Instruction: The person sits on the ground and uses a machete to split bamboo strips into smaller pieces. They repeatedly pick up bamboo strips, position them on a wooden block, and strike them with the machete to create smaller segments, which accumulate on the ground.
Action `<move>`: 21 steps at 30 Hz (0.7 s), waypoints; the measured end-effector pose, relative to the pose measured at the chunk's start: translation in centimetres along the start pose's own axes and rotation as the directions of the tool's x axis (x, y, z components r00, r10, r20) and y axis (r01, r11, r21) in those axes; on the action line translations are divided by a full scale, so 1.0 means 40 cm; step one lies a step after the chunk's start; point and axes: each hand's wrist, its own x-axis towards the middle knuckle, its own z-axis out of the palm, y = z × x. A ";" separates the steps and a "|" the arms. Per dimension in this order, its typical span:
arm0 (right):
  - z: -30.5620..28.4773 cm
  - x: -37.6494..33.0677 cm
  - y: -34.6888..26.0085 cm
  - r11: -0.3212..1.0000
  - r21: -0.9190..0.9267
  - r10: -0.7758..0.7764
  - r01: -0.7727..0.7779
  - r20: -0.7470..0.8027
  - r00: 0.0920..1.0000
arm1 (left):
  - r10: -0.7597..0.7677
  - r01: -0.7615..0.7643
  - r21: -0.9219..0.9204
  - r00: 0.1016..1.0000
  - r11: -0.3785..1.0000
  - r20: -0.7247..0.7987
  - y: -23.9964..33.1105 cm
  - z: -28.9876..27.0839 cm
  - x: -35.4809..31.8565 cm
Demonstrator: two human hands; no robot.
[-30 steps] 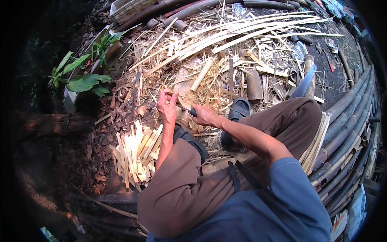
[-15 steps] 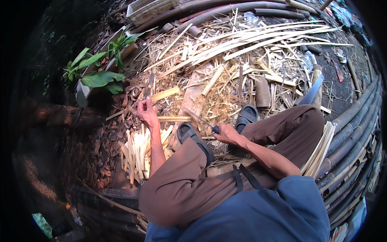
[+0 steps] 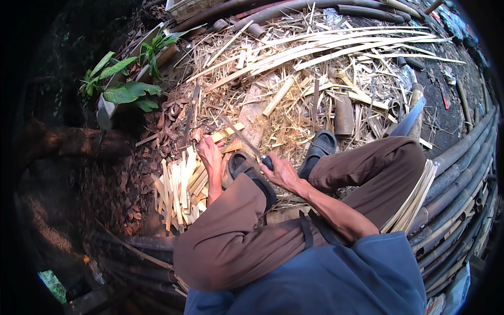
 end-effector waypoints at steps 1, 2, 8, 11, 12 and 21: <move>0.005 0.000 -0.026 0.998 0.011 0.055 -0.056 0.078 0.995 | -0.080 0.082 -0.065 0.996 0.995 0.037 0.002 -0.006 0.000; 0.018 0.002 -0.061 0.995 0.027 0.094 -0.100 0.167 0.982 | -0.031 0.028 0.081 0.999 0.996 0.032 0.029 -0.028 -0.016; 0.042 0.021 -0.056 0.993 0.037 0.108 -0.115 0.146 0.983 | 0.210 -0.188 0.443 0.978 0.877 0.000 0.072 0.025 -0.080; 0.064 0.056 0.123 0.974 0.097 0.198 -0.205 0.078 0.977 | 0.168 -0.157 0.227 0.985 0.961 -0.031 0.024 0.059 -0.048; 0.040 0.035 0.105 0.978 0.074 0.186 -0.193 0.097 0.978 | 0.177 -0.159 0.311 0.984 0.937 -0.028 0.010 0.053 -0.055; 0.028 0.044 0.025 0.953 0.199 0.206 -0.226 0.115 0.972 | 0.119 -0.106 0.295 0.992 0.949 -0.028 0.066 0.033 -0.054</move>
